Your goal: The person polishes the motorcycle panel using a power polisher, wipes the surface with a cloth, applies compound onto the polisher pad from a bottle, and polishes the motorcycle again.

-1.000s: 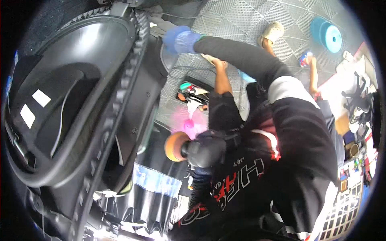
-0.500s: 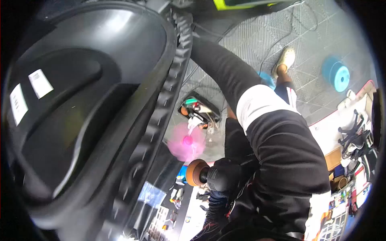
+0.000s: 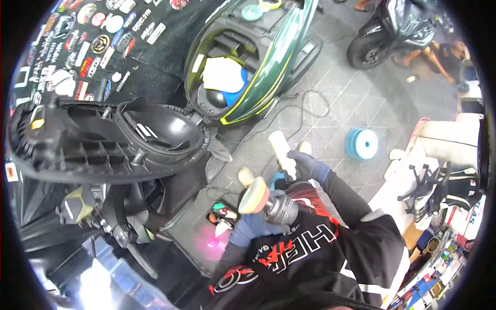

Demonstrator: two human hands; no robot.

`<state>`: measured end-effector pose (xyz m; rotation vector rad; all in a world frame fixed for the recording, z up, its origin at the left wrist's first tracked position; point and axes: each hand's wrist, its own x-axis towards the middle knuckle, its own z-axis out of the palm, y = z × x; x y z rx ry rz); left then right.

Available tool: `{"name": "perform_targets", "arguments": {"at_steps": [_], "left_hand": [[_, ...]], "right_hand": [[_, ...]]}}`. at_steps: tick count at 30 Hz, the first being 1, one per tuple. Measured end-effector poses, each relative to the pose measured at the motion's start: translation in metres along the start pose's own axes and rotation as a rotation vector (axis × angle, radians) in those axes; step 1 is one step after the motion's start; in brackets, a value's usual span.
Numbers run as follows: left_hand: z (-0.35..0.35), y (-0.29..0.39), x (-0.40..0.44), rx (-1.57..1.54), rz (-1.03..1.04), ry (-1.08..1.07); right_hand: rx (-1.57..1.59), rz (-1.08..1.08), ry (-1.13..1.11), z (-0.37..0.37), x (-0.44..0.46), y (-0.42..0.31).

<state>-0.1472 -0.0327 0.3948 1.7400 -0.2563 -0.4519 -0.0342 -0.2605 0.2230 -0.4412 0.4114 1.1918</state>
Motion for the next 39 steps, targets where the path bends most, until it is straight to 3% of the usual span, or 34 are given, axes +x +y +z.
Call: {"name": "perform_targets", "arguments": {"at_steps": [2, 4, 7, 10, 12, 16, 21, 27, 34, 39], "left_hand": [[0.008, 0.026, 0.021, 0.169, 0.000, -0.064], [0.020, 0.046, 0.038, 0.414, 0.077, -0.207], [0.036, 0.068, 0.057, 0.420, 0.116, -0.259], [0.045, 0.086, 0.071, 0.465, 0.208, -0.267], [0.050, 0.090, 0.071, 0.585, 0.275, -0.263], [0.050, 0.101, 0.070, 0.612, 0.294, -0.306], [0.039, 0.103, 0.066, 0.639, 0.208, -0.424], [0.036, 0.097, 0.059, 0.645, 0.273, -0.382], [0.030, 0.106, 0.055, 0.655, 0.220, -0.369], [0.028, 0.102, 0.056, 0.639, 0.209, -0.343]], "right_hand": [[-0.215, -0.241, 0.180, -0.012, -0.054, -0.020], [-0.980, -0.562, 0.278, 0.031, -0.127, -0.061], [-0.968, -0.835, 0.293, 0.108, -0.196, -0.095], [-0.757, -1.145, 0.287, 0.156, -0.223, -0.082], [-0.836, -1.303, 0.254, 0.194, -0.237, -0.066], [-1.154, -1.209, 0.258, 0.208, -0.252, -0.048], [-1.102, -1.148, 0.104, 0.235, -0.244, -0.029], [-1.042, -1.012, 0.231, 0.247, -0.227, -0.024], [-1.040, -0.921, 0.194, 0.236, -0.203, -0.047], [-0.924, -1.036, 0.243, 0.220, -0.199, -0.059]]}}
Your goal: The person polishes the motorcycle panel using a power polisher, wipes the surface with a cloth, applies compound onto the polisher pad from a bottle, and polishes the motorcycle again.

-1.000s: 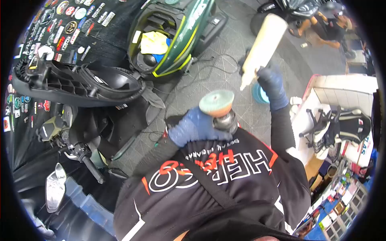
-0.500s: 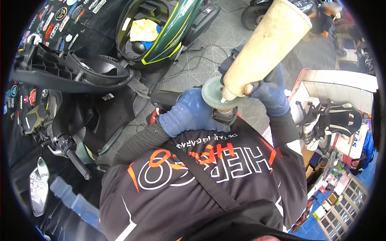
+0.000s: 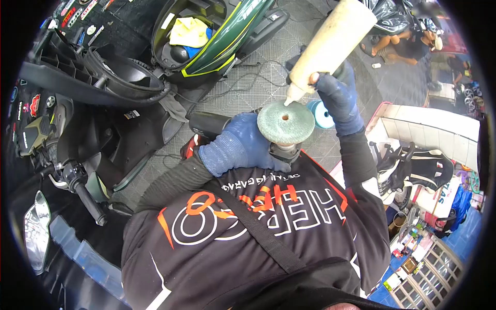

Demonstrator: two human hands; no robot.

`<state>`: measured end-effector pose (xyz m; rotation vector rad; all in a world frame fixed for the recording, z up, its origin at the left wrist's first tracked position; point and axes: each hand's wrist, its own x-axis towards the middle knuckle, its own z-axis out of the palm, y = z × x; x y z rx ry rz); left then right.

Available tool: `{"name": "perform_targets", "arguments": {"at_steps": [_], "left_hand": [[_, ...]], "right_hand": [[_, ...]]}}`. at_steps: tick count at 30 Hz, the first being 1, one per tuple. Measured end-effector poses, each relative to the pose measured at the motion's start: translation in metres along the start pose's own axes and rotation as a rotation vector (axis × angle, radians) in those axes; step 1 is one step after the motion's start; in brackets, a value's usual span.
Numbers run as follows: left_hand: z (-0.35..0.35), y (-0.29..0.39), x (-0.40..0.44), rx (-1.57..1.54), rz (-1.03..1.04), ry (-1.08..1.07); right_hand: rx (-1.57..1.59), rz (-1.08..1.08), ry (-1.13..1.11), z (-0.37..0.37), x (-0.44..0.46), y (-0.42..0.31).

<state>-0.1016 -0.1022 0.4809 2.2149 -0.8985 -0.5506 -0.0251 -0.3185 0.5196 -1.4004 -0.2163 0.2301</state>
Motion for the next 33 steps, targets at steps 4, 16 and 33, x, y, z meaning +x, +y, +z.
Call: {"name": "perform_targets", "arguments": {"at_steps": [4, 16, 33], "left_hand": [[0.000, -0.006, 0.000, 0.041, 0.020, 0.041], [0.006, -0.017, 0.008, 0.066, 0.095, 0.084], [0.003, -0.009, -0.010, 0.019, -0.011, 0.116]], "right_hand": [[-0.099, -0.054, 0.012, -0.008, -0.008, -0.018], [-0.075, 0.013, -0.093, 0.020, -0.023, -0.039], [-0.147, 0.003, -0.095, -0.007, 0.001, -0.013]]}}
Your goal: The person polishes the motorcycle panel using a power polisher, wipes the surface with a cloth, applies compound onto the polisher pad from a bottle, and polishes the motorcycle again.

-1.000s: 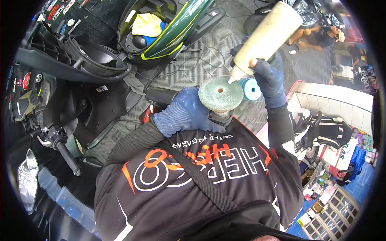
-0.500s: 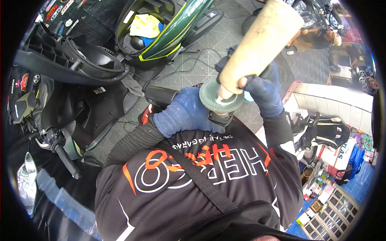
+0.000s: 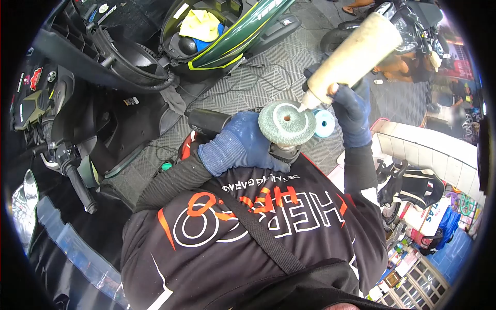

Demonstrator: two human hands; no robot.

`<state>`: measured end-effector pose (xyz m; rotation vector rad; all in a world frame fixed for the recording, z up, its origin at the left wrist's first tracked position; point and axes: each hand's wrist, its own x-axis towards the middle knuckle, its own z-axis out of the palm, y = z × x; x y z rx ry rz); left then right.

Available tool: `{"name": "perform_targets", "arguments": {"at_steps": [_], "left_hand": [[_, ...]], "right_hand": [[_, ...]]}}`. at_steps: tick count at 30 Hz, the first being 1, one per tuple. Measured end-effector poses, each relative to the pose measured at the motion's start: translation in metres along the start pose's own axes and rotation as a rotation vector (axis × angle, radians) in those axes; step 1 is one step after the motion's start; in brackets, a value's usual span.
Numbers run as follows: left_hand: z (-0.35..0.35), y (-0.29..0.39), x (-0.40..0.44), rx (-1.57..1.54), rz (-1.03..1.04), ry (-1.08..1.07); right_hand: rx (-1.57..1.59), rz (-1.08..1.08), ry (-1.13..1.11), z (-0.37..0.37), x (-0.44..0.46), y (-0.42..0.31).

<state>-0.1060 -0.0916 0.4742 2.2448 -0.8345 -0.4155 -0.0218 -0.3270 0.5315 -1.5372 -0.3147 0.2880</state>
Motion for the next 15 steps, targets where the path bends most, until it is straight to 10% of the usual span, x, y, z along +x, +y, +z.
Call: {"name": "perform_targets", "arguments": {"at_steps": [8, 12, 15], "left_hand": [[-0.004, 0.001, -0.020, -0.088, -0.090, 0.089], [0.011, -0.014, -0.056, -0.212, -0.214, 0.115], [0.031, -0.029, -0.096, -0.266, -0.321, 0.262]], "right_hand": [[-0.071, -0.087, 0.023, 0.021, 0.009, -0.007], [0.183, 0.262, -0.337, 0.023, 0.068, 0.028], [-0.205, 0.557, -0.320, 0.033, 0.090, 0.137]]}}
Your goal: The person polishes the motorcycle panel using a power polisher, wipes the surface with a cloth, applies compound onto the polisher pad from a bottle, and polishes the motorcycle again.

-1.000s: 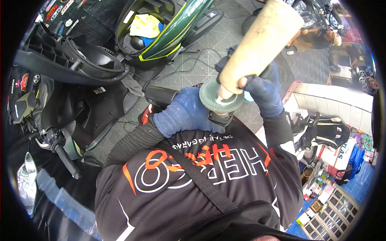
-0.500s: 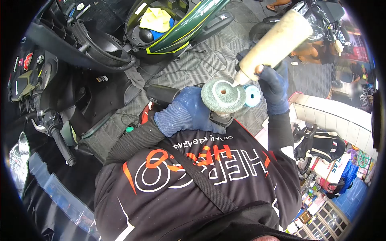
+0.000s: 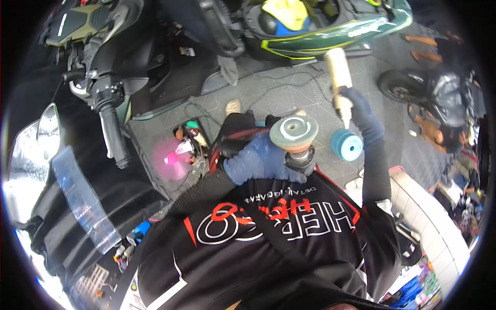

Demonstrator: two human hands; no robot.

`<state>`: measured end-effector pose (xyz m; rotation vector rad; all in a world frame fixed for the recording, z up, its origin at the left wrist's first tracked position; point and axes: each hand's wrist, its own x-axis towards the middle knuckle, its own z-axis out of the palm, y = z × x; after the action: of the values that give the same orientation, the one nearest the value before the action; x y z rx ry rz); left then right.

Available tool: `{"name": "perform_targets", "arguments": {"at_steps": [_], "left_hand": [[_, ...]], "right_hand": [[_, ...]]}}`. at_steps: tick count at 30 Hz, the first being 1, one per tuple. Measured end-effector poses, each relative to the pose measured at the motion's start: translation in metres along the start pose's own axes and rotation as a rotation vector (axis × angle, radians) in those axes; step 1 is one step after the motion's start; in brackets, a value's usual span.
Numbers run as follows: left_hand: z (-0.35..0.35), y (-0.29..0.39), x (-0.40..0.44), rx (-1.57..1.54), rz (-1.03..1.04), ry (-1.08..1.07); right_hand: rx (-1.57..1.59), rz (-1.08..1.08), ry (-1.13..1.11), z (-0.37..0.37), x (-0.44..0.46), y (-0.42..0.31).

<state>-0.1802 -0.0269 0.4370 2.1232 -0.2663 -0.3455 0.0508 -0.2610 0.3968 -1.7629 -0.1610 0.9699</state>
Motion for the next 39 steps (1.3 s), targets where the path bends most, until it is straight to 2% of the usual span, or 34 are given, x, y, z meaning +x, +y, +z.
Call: {"name": "perform_targets", "arguments": {"at_steps": [1, 3, 5, 6, 7, 8, 9, 11, 12, 13, 15, 16, 18, 19, 21, 22, 24, 25, 26, 27, 28, 29, 31, 32, 33, 34, 35, 36, 37, 38, 39], "left_hand": [[0.002, -0.010, -0.013, -0.047, -0.031, 0.072], [0.005, -0.024, -0.040, -0.126, -0.097, 0.209], [0.004, -0.039, -0.070, -0.207, -0.296, 0.184], [0.004, -0.046, -0.085, -0.238, -0.373, 0.156], [0.005, -0.053, -0.097, -0.265, -0.444, 0.118], [0.005, -0.059, -0.105, -0.236, -0.454, 0.066], [0.007, -0.064, -0.112, -0.209, -0.448, 0.112], [0.010, -0.075, -0.114, -0.178, -0.458, 0.131], [0.012, -0.080, -0.117, -0.192, -0.491, 0.096], [0.016, -0.084, -0.120, -0.206, -0.528, 0.067], [0.020, -0.096, -0.124, -0.220, -0.585, 0.027], [0.021, -0.099, -0.126, -0.225, -0.606, 0.009], [0.025, -0.106, -0.132, -0.233, -0.644, -0.014], [0.028, -0.107, -0.135, -0.230, -0.653, -0.027], [0.034, -0.111, -0.135, -0.234, -0.660, -0.037], [0.037, -0.114, -0.130, -0.227, -0.649, -0.042], [0.039, -0.119, -0.128, -0.210, -0.607, -0.058], [0.040, -0.117, -0.128, -0.211, -0.579, -0.057], [0.038, -0.122, -0.130, -0.118, -0.488, -0.102], [0.033, -0.123, -0.125, -0.023, -0.396, -0.145], [0.026, -0.119, -0.111, -0.047, -0.416, -0.180], [0.023, -0.115, -0.095, -0.034, -0.377, -0.181], [0.026, -0.108, -0.061, 0.129, -0.164, -0.006], [0.035, -0.110, -0.049, 0.037, -0.190, -0.017], [0.029, -0.094, -0.024, 0.110, -0.195, -0.081], [0.029, -0.079, 0.004, -0.057, -0.264, -0.091], [0.031, -0.065, 0.029, -0.221, -0.336, -0.103], [0.041, -0.072, 0.040, -0.150, -0.416, -0.138], [0.055, -0.069, 0.065, -0.531, -0.412, -0.035], [0.065, -0.055, 0.094, -0.657, -0.426, 0.032], [0.075, -0.042, 0.122, -0.782, -0.441, 0.102]], "right_hand": [[0.036, 0.233, -0.191, 0.012, 0.028, 0.023], [-0.251, 0.291, -0.408, 0.059, 0.075, 0.079], [-0.463, 0.169, -0.693, 0.111, 0.137, 0.171], [-0.555, 0.016, -0.770, 0.145, 0.166, 0.199], [-0.322, 0.159, -0.681, 0.184, 0.189, 0.227], [-0.250, 0.558, -0.607, 0.226, 0.223, 0.240], [-0.347, 0.412, -0.650, 0.254, 0.245, 0.230], [-0.542, 0.097, -0.564, 0.306, 0.309, 0.243], [-0.559, 0.198, -0.399, 0.328, 0.328, 0.226], [-0.572, 0.009, -0.294, 0.352, 0.361, 0.238], [-0.448, -0.029, -0.100, 0.381, 0.400, 0.235], [-0.427, -0.023, -0.090, 0.393, 0.419, 0.239], [-0.174, -0.836, 0.629, 0.414, 0.451, 0.257], [-0.167, -0.820, 0.636, 0.408, 0.451, 0.259], [-0.340, -0.025, -0.021, 0.385, 0.436, 0.258], [-0.539, -0.019, -0.107, 0.371, 0.425, 0.270], [-0.512, -0.148, -0.111, 0.339, 0.372, 0.292], [-0.489, -0.057, -0.038, 0.327, 0.345, 0.313], [-0.543, -0.052, -0.057, 0.310, 0.316, 0.340], [-0.577, 0.097, -0.167, 0.283, 0.279, 0.339], [-0.654, 0.070, -0.299, 0.256, 0.239, 0.339], [-0.509, 0.289, -0.363, 0.230, 0.206, 0.336], [-0.172, 0.398, -0.191, 0.197, 0.135, 0.342], [0.021, 0.338, -0.131, 0.184, 0.103, 0.341], [0.213, 0.270, -0.075, 0.169, 0.070, 0.330], [0.350, 0.235, -0.024, 0.162, 0.047, 0.320], [0.336, -0.036, 0.008, 0.163, 0.028, 0.328], [0.534, -0.116, -0.069, 0.155, 0.007, 0.314], [0.561, -0.199, -0.147, 0.144, -0.011, 0.298], [0.586, -0.232, -0.181, 0.134, -0.027, 0.276], [0.782, -0.274, -0.228, 0.108, -0.056, 0.224]]}}
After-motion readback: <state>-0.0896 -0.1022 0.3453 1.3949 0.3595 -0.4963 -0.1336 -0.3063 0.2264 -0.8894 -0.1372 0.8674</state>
